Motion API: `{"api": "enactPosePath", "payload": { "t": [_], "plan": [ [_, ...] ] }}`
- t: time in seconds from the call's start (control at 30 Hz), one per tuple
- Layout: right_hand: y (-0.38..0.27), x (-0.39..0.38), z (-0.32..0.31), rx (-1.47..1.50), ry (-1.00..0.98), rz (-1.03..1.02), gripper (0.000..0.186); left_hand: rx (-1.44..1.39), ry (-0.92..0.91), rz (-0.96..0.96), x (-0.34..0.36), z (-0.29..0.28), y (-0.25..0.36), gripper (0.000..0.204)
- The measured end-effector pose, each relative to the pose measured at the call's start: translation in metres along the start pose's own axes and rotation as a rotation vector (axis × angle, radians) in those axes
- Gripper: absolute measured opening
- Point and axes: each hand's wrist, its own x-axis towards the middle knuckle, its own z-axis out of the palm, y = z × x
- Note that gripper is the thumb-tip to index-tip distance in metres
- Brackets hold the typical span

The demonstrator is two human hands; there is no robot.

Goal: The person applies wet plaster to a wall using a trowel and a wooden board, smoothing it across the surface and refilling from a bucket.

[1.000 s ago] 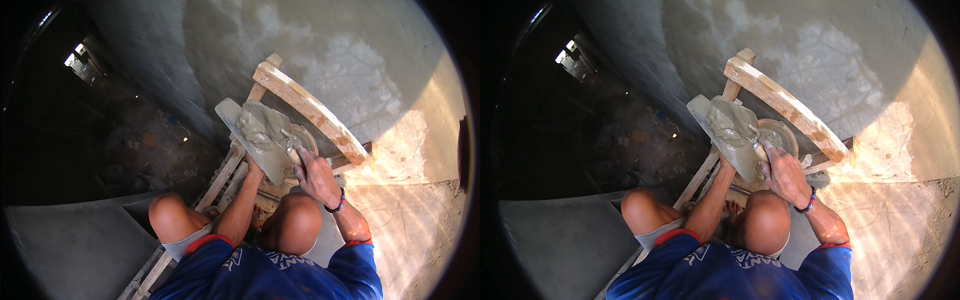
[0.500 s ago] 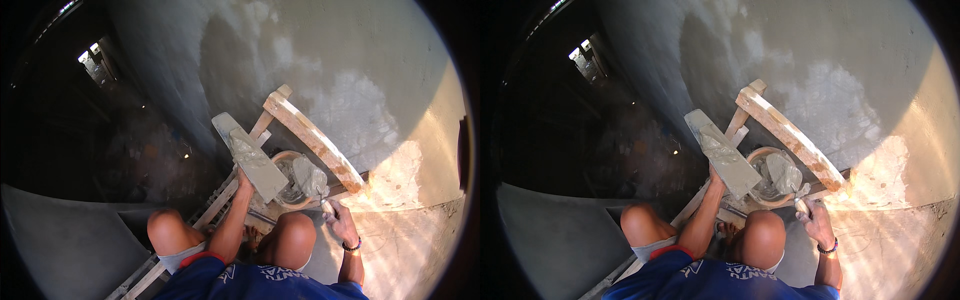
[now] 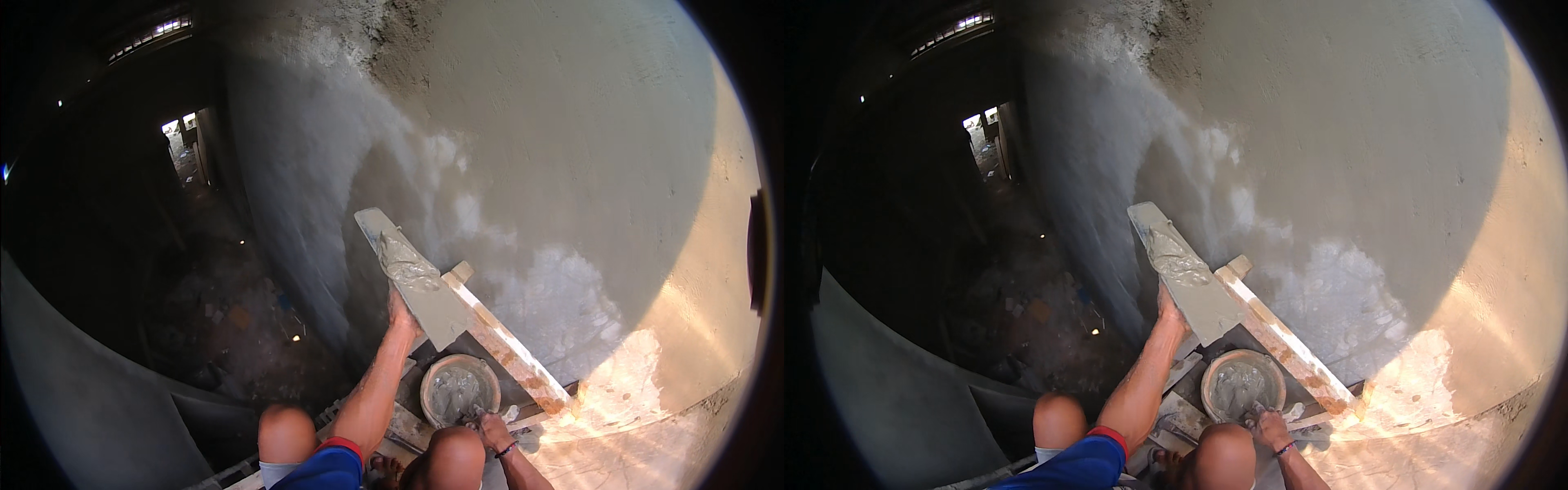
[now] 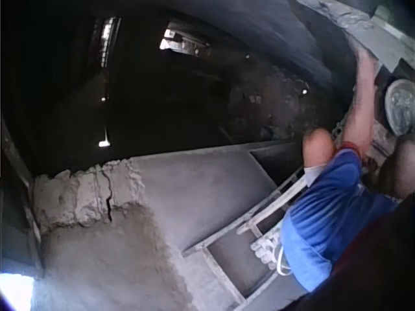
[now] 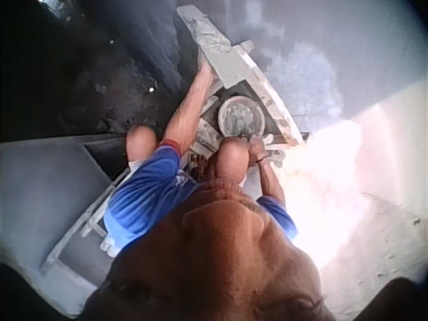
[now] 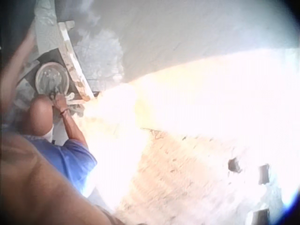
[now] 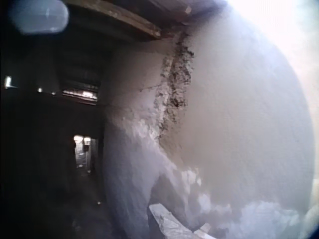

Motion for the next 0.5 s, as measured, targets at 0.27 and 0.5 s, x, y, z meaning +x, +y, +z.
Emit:
{"api": "enactPosePath", "payload": {
  "t": [0.27, 0.5],
  "plan": [
    [-0.02, -0.071, -0.087, 0.211, -0.035, 0.106, 0.047, 0.042, -0.159, 0.071, 0.041, 0.145, 0.069, 0.057],
    [0.025, -0.196, -0.111, 0.231, -0.1, 0.06, 0.044, 0.048, -0.052, 0.031, 0.075, 0.237, 0.089, 0.06]
  ]
}}
